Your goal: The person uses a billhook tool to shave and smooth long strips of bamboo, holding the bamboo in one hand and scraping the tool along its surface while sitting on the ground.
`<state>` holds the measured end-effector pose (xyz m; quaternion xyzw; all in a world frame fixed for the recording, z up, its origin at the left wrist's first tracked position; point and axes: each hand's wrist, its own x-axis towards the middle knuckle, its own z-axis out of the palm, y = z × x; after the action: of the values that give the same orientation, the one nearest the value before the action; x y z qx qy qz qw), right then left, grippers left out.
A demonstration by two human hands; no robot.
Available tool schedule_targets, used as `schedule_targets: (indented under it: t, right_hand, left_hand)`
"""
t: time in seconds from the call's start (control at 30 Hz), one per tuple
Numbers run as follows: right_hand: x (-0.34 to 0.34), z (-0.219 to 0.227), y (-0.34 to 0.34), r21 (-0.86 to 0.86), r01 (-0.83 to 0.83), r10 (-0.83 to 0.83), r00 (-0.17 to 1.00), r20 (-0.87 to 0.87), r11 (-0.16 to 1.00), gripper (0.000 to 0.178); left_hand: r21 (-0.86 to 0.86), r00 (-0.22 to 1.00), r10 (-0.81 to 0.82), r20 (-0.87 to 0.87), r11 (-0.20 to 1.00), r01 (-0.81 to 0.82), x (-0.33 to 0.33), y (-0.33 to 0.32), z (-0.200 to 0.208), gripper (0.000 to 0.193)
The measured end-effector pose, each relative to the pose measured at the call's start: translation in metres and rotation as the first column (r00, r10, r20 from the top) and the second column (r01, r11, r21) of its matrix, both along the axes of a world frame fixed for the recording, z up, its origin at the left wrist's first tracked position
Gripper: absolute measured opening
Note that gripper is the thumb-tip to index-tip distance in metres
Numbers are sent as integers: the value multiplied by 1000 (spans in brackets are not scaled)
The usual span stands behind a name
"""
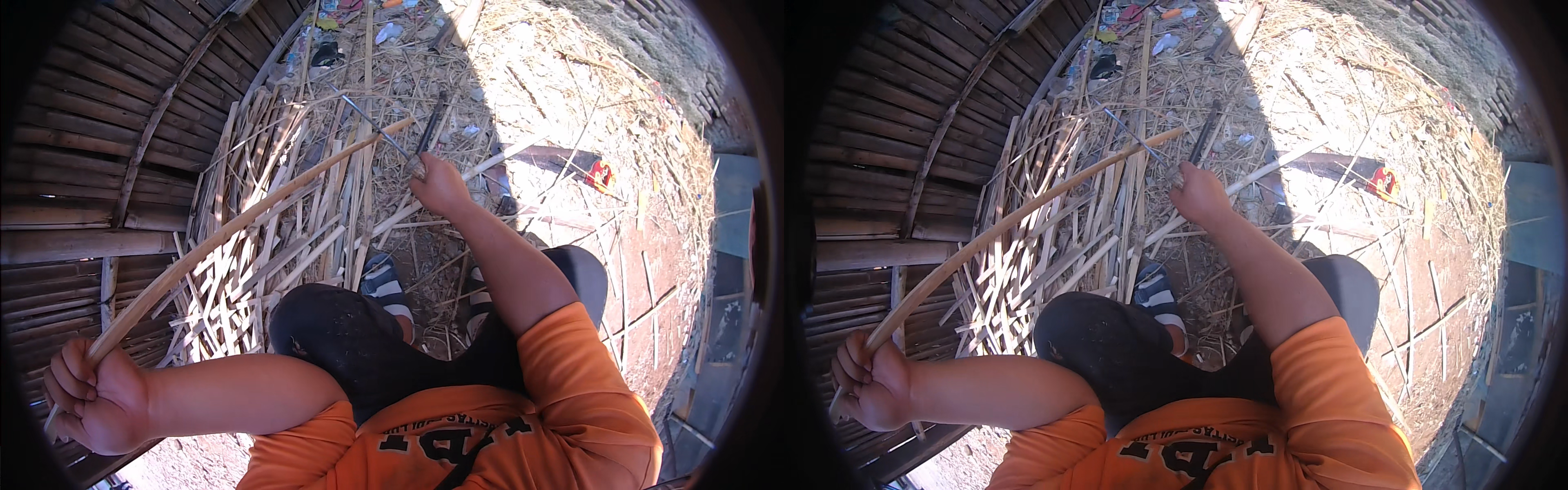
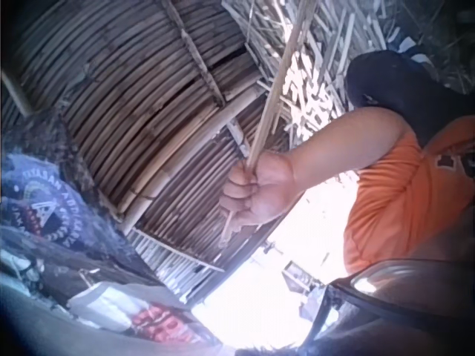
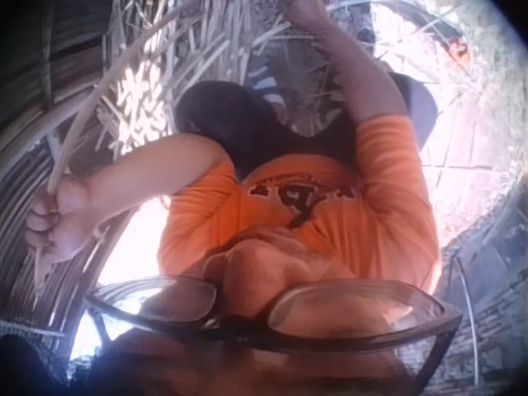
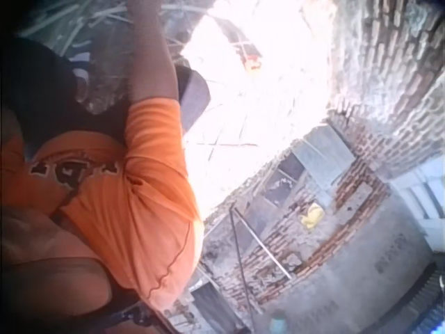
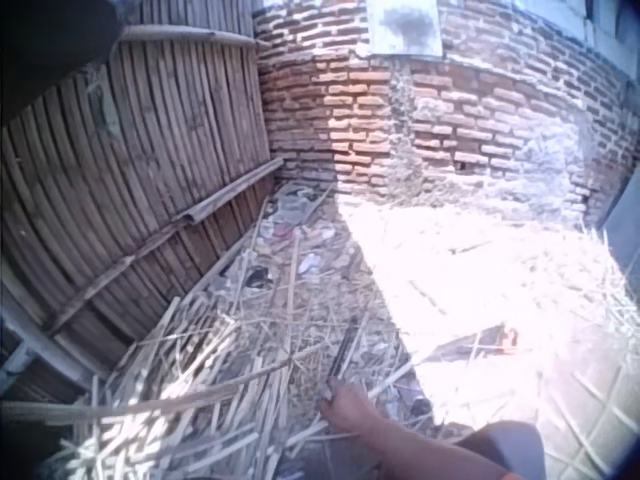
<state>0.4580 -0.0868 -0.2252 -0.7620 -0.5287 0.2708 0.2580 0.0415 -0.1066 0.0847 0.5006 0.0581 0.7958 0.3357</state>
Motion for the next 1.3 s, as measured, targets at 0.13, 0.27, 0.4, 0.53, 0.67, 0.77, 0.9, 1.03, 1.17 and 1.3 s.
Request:
schedule_targets:
  t: [0.13,0.27,0.4,0.53,0.67,0.77,0.9,1.03,1.17,1.3]
  right_hand:
    - [18,-6,-2,-37,-45,48,995,90,998,37]
    - [71,-67,-28,-308,380,-349,924,154,872,43]
    - [81,-56,-29,-167,436,-432,900,63,884,47]
    - [54,34,-11,-24,296,-297,952,-71,955,49]
    - [50,100,-8,17,307,-295,925,-240,951,42]
    - [40,123,-14,33,278,-242,881,-406,960,37]
    - [24,121,-42,189,136,-21,859,-512,973,41]
    - [6,134,-48,186,63,116,577,-809,980,38]
    - [17,140,-46,226,188,65,612,-788,956,34]
    - [28,147,-48,302,280,90,581,-809,911,31]
  left_hand:
    - [51,998,-64,20,997,62,-3,-12,6,36]
    - [21,981,-188,50,982,187,-21,-22,7,36]
    - [50,979,-182,95,983,178,-16,-12,0,40]
    - [107,979,-145,146,986,130,-17,-6,-6,44]
    - [133,959,-172,227,980,144,-16,3,-13,48]
    - [202,920,-320,224,939,278,-1,8,-14,52]
    - [166,899,-339,277,939,303,19,17,-17,51]
    - [161,862,-427,273,904,397,46,26,-19,46]
    - [130,818,-486,308,873,470,74,36,-22,48]
    - [125,755,-580,305,811,572,90,44,-25,48]
